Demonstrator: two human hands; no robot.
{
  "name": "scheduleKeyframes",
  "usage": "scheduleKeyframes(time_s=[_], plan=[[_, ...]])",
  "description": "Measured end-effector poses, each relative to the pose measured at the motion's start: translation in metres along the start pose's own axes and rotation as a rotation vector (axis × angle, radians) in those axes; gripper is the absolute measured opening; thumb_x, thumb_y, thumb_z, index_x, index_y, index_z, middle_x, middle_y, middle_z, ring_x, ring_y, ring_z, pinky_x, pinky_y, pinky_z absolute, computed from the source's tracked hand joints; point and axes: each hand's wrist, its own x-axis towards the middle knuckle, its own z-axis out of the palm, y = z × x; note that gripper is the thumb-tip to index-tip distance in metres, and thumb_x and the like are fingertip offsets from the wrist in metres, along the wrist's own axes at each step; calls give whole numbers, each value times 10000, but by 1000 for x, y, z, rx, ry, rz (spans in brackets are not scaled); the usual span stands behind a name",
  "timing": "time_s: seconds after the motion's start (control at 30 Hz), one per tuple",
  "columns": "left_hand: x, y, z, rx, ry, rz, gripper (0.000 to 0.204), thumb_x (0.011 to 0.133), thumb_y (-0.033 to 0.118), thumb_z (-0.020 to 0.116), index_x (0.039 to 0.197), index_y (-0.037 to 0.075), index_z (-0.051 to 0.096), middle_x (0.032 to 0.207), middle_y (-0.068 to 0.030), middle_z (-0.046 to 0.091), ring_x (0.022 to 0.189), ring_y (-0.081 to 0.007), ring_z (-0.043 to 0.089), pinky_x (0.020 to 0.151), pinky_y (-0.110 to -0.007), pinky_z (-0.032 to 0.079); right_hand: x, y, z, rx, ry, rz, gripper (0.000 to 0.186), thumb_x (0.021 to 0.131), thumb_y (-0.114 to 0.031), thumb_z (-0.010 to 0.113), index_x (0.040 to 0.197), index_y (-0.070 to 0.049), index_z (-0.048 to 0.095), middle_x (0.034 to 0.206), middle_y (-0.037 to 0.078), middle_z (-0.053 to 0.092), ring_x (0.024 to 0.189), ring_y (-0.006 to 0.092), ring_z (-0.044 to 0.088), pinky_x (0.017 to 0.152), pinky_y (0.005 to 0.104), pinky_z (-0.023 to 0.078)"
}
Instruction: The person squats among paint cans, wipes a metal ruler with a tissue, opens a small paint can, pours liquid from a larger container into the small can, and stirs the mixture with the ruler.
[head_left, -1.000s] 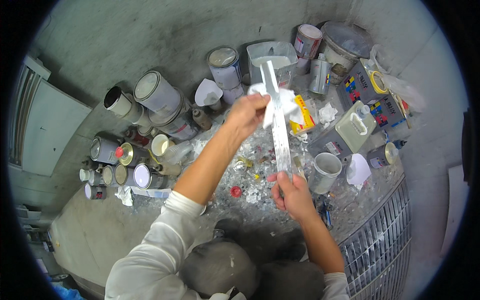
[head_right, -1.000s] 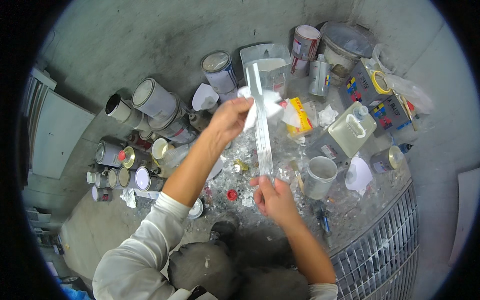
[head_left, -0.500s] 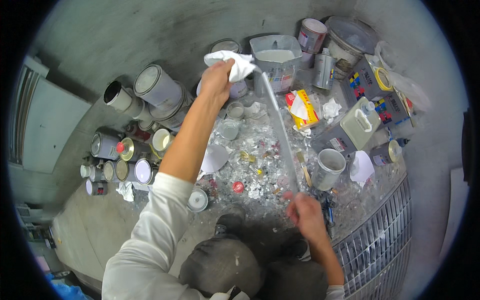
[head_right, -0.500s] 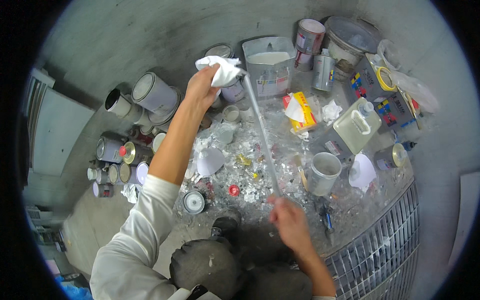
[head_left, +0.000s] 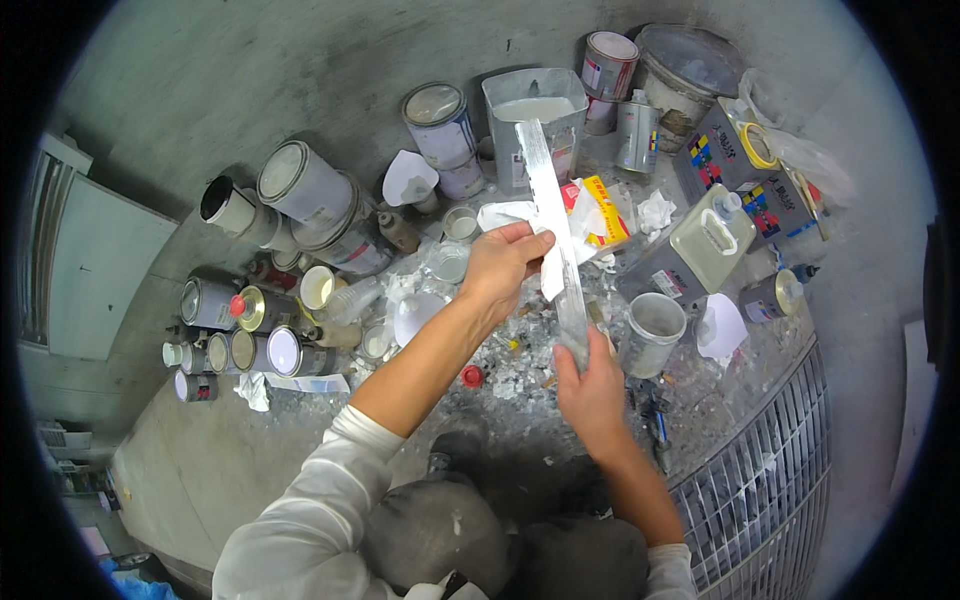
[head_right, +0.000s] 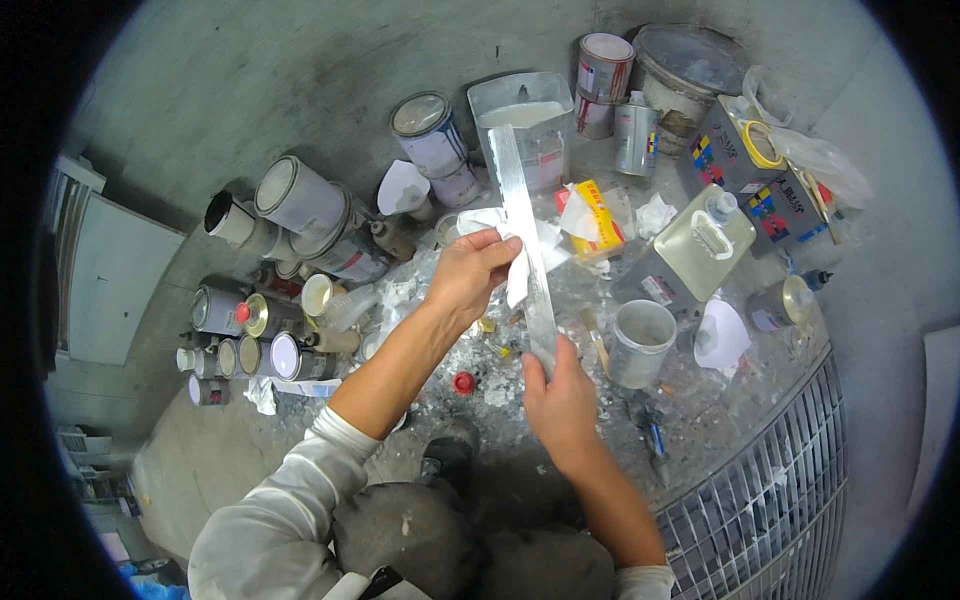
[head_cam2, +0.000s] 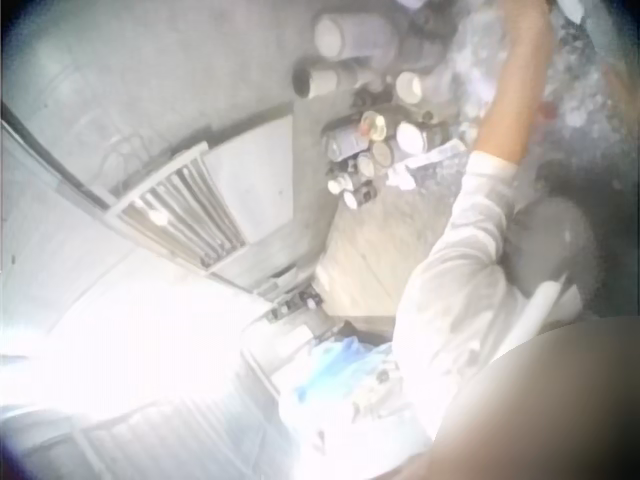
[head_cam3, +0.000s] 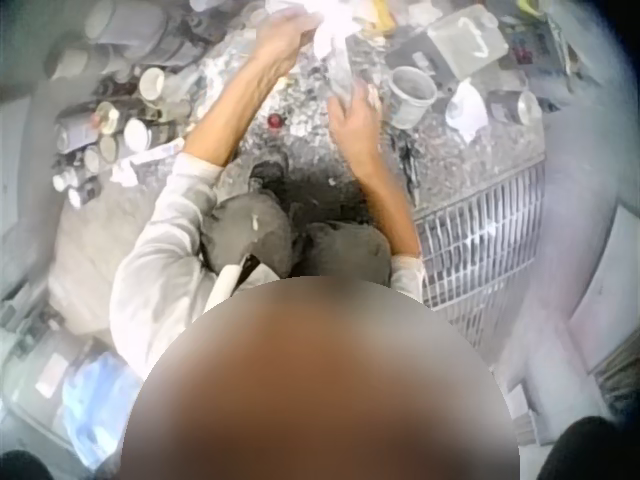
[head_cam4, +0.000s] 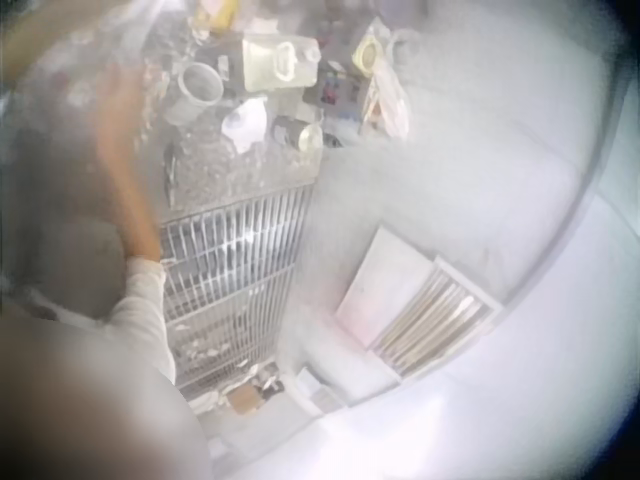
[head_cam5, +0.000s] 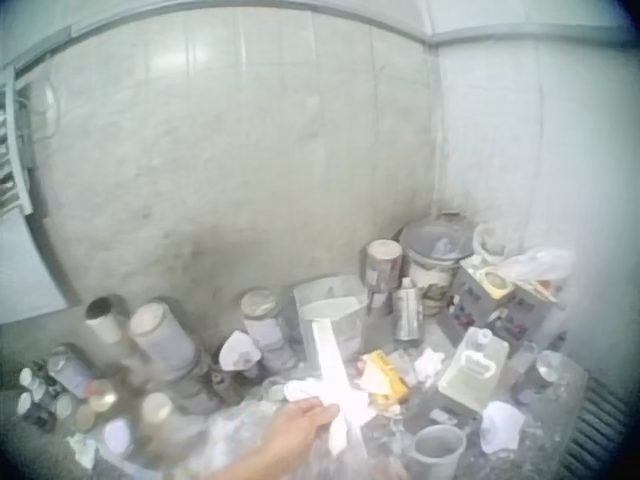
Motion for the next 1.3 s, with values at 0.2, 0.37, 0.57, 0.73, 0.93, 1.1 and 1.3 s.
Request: scheduleKeyframes(time_s=[0.2,0.37,0.57,0.73,0.93,1.1,1.3], plan=[[34,32,-22,-164,123,127,99,891,-1,644,981,-8,605,915,-93,676,827,-177,674,773,-292,552,-25,1,-7,-90,-61,-49,414,902,-224,641,1201,41,528,937,277,657,795,442,657,690,479,527],[50,56,-35,-200,133,161,80,898,9,636,973,12,607,904,-80,672,814,-185,678,733,-306,550,-32,1,-17,-144,-71,-125,430,891,-212,659,1203,54,530,938,282,655,796,440,660,675,470,538],[58,66,-25,-219,204,161,31,900,18,640,919,11,618,862,-68,652,740,-157,645,616,-290,524,-43,3,-35,-115,-18,-129,386,869,-186,686,1155,50,577,943,274,662,836,441,663,699,472,544],[64,105,-53,122,268,370,78,894,108,671,954,64,644,873,-25,663,728,-102,615,597,-243,466,-81,24,-68,-1,-60,80,379,834,-130,725,1136,54,589,941,252,678,848,346,698,717,408,547],[35,88,-66,1205,-128,253,86,853,102,677,813,41,632,724,80,517,656,-27,439,555,-228,361,-111,47,-92,496,203,413,352,887,-98,709,1176,28,551,949,31,611,698,122,581,634,275,512],[33,79,-8,1868,-521,491,185,755,78,622,916,15,688,897,-211,685,864,-383,651,738,-453,507,-118,51,-109,619,338,451,390,907,-108,692,1219,27,499,900,34,603,630,63,528,524,205,449],[123,50,120,1990,-386,666,252,802,114,622,1035,32,673,1016,-221,674,973,-401,644,844,-457,520,-118,58,-118,631,399,490,386,908,-92,684,1225,21,495,875,31,599,617,63,530,514,212,450]])
